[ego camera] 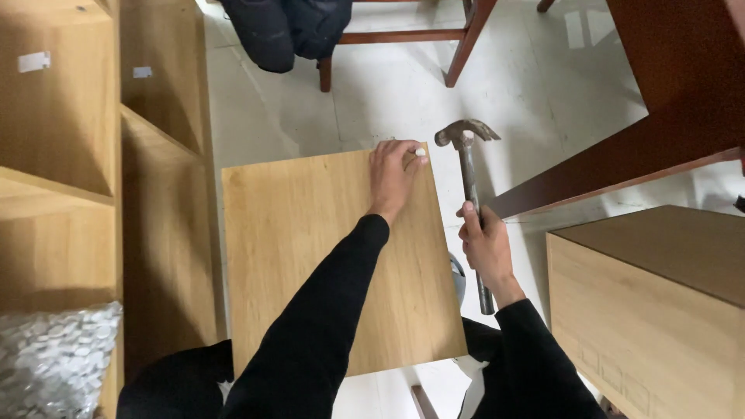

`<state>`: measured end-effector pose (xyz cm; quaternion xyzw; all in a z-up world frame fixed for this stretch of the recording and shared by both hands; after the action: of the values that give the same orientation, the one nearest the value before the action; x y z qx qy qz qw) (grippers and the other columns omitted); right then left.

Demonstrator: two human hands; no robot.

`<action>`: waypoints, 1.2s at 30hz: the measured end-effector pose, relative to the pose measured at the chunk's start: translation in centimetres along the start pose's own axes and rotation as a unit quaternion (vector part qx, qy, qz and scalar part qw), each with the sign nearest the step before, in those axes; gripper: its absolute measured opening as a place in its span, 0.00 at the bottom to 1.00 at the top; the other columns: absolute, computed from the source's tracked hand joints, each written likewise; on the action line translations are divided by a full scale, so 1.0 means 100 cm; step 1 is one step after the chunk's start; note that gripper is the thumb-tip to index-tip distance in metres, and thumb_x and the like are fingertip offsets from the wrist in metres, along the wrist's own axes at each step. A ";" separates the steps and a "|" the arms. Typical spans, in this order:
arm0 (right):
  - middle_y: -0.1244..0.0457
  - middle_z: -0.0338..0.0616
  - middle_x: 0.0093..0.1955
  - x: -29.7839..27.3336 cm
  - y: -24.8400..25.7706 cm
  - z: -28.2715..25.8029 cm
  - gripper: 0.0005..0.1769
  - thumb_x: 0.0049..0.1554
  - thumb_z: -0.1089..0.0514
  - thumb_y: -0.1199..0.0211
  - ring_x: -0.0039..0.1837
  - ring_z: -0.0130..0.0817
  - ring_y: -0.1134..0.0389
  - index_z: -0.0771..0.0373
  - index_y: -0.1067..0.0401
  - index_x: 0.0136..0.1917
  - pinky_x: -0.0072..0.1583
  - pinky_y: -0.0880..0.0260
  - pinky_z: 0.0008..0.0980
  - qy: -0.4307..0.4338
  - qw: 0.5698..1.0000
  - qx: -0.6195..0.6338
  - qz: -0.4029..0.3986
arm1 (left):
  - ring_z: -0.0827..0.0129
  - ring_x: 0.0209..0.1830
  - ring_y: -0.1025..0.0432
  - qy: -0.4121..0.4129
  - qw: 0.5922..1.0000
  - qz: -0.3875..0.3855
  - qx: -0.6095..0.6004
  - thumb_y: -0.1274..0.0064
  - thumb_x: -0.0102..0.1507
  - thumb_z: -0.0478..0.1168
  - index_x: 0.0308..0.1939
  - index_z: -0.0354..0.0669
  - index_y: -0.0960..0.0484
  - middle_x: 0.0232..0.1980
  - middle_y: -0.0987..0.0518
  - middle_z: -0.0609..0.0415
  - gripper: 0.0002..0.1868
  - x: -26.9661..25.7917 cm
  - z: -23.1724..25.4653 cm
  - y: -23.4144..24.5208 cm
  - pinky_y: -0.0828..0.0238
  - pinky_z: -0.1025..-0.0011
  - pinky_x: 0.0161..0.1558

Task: The person uses a hammer to attach white plastic feet to the corners of a wooden board. They repeatedly pick up the feet from a nearby shelf and hammer them into place on the board.

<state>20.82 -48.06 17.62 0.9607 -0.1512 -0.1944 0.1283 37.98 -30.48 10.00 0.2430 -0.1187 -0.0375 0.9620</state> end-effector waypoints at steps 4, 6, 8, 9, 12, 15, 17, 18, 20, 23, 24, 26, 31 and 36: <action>0.41 0.40 0.30 0.003 0.002 -0.009 0.26 0.82 0.43 0.45 0.20 0.30 0.39 0.68 0.23 0.59 0.25 0.37 0.29 -0.001 1.000 -0.015 -0.002 | 0.58 0.71 0.24 -0.020 0.999 -0.019 0.026 0.34 0.77 0.53 0.61 0.53 0.12 0.57 0.13 0.58 0.14 0.000 0.006 0.003 0.39 0.52 0.80; 0.40 0.41 0.30 0.007 0.005 0.000 0.26 0.82 0.43 0.45 0.20 0.31 0.38 0.70 0.22 0.60 0.25 0.36 0.29 0.004 1.000 -0.022 0.002 | 0.59 0.71 0.24 -0.028 0.999 -0.015 0.032 0.37 0.78 0.54 0.62 0.54 0.13 0.57 0.14 0.59 0.15 0.000 0.012 0.003 0.40 0.52 0.80; 0.37 0.43 0.34 0.014 0.007 0.016 0.25 0.81 0.43 0.40 0.30 0.35 0.33 0.67 0.18 0.62 0.34 0.31 0.35 0.018 0.995 -0.100 0.015 | 0.61 0.72 0.24 -0.015 0.999 -0.013 0.050 0.37 0.79 0.53 0.63 0.53 0.13 0.59 0.14 0.60 0.14 0.001 0.015 0.002 0.40 0.52 0.82; 0.37 0.43 0.34 0.015 0.008 0.018 0.25 0.81 0.43 0.40 0.30 0.35 0.33 0.67 0.18 0.62 0.34 0.31 0.35 0.018 0.995 -0.101 0.014 | 0.61 0.72 0.24 -0.013 0.999 -0.013 0.050 0.37 0.79 0.53 0.63 0.53 0.13 0.59 0.14 0.60 0.14 0.002 0.014 0.001 0.40 0.52 0.82; 0.30 0.56 0.41 0.006 0.011 0.003 0.23 0.79 0.43 0.34 0.47 0.48 0.26 0.62 0.18 0.74 0.50 0.25 0.50 0.041 0.984 -0.170 0.036 | 0.63 0.71 0.24 -0.023 0.998 0.000 0.054 0.35 0.79 0.51 0.63 0.53 0.13 0.58 0.14 0.60 0.12 0.001 0.014 0.001 0.39 0.53 0.79; 0.29 0.64 0.46 -0.011 0.004 -0.033 0.29 0.80 0.46 0.40 0.55 0.55 0.26 0.63 0.28 0.87 0.60 0.24 0.57 0.041 0.984 -0.172 0.030 | 0.63 0.71 0.24 -0.017 0.998 -0.011 0.067 0.34 0.79 0.50 0.63 0.52 0.13 0.58 0.14 0.59 0.13 0.004 0.016 0.003 0.38 0.54 0.79; 0.25 0.66 0.58 -0.013 0.003 -0.036 0.32 0.80 0.44 0.43 0.61 0.58 0.22 0.43 0.35 0.94 0.63 0.22 0.58 0.028 0.983 -0.182 0.025 | 0.63 0.72 0.24 -0.003 0.997 -0.015 0.077 0.34 0.79 0.51 0.63 0.52 0.13 0.58 0.14 0.59 0.13 0.004 0.016 0.003 0.38 0.54 0.80; 0.25 0.66 0.58 -0.013 0.004 -0.037 0.32 0.80 0.44 0.43 0.61 0.58 0.22 0.43 0.35 0.94 0.63 0.22 0.58 0.029 0.982 -0.185 0.025 | 0.63 0.72 0.24 -0.002 0.997 -0.013 0.074 0.34 0.79 0.51 0.63 0.52 0.13 0.58 0.14 0.59 0.13 0.004 0.016 0.001 0.38 0.54 0.80; 0.26 0.68 0.64 -0.014 0.001 -0.038 0.32 0.81 0.45 0.45 0.62 0.60 0.22 0.40 0.36 0.95 0.64 0.21 0.58 0.021 0.980 -0.199 0.017 | 0.64 0.71 0.23 0.012 0.998 -0.011 0.056 0.33 0.78 0.50 0.62 0.53 0.13 0.58 0.14 0.60 0.13 0.004 0.013 0.002 0.38 0.55 0.80; 0.26 0.70 0.64 -0.018 -0.001 -0.048 0.32 0.81 0.46 0.45 0.62 0.62 0.22 0.41 0.35 0.95 0.62 0.21 0.60 0.032 0.978 -0.204 0.015 | 0.66 0.72 0.24 0.024 0.998 -0.017 0.057 0.30 0.76 0.50 0.61 0.54 0.12 0.57 0.14 0.62 0.13 0.005 0.009 -0.003 0.41 0.54 0.82; 0.26 0.70 0.64 -0.017 -0.001 -0.045 0.32 0.81 0.46 0.45 0.62 0.62 0.22 0.41 0.35 0.95 0.62 0.21 0.60 0.032 0.978 -0.205 0.013 | 0.66 0.72 0.24 0.026 0.998 -0.016 0.057 0.30 0.76 0.50 0.61 0.54 0.12 0.57 0.14 0.62 0.13 0.004 0.008 -0.002 0.41 0.54 0.82; 0.26 0.71 0.64 -0.015 0.000 -0.041 0.31 0.81 0.47 0.45 0.62 0.62 0.22 0.41 0.35 0.95 0.63 0.20 0.61 0.033 0.977 -0.211 0.013 | 0.66 0.75 0.26 0.037 0.996 -0.032 0.072 0.31 0.76 0.48 0.63 0.52 0.13 0.60 0.15 0.61 0.13 0.005 0.008 -0.005 0.43 0.54 0.85; 0.24 0.65 0.62 -0.014 0.006 -0.039 0.32 0.80 0.44 0.43 0.58 0.58 0.20 0.37 0.34 0.95 0.60 0.18 0.57 0.044 0.975 -0.214 0.031 | 0.67 0.75 0.26 0.036 0.995 -0.026 0.086 0.31 0.76 0.49 0.61 0.54 0.14 0.59 0.15 0.63 0.12 0.007 0.009 -0.007 0.41 0.55 0.84; 0.24 0.65 0.59 -0.023 0.005 -0.052 0.32 0.80 0.45 0.43 0.57 0.59 0.19 0.37 0.34 0.95 0.57 0.18 0.57 0.054 0.969 -0.235 0.043 | 0.66 0.76 0.27 0.027 0.995 -0.008 0.095 0.29 0.75 0.50 0.58 0.55 0.14 0.60 0.16 0.64 0.13 0.010 0.013 -0.003 0.38 0.55 0.82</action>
<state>20.84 -46.76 23.13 0.9050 -0.1354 -0.1670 0.3671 38.68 -31.50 11.14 0.3351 -0.0933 -0.0271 0.9372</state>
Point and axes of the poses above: each hand's wrist, its own x-axis towards the middle knuckle, its own y-axis out of the back of the hand, z = x × y, the point moved 4 cm from there along x, towards the middle knuckle
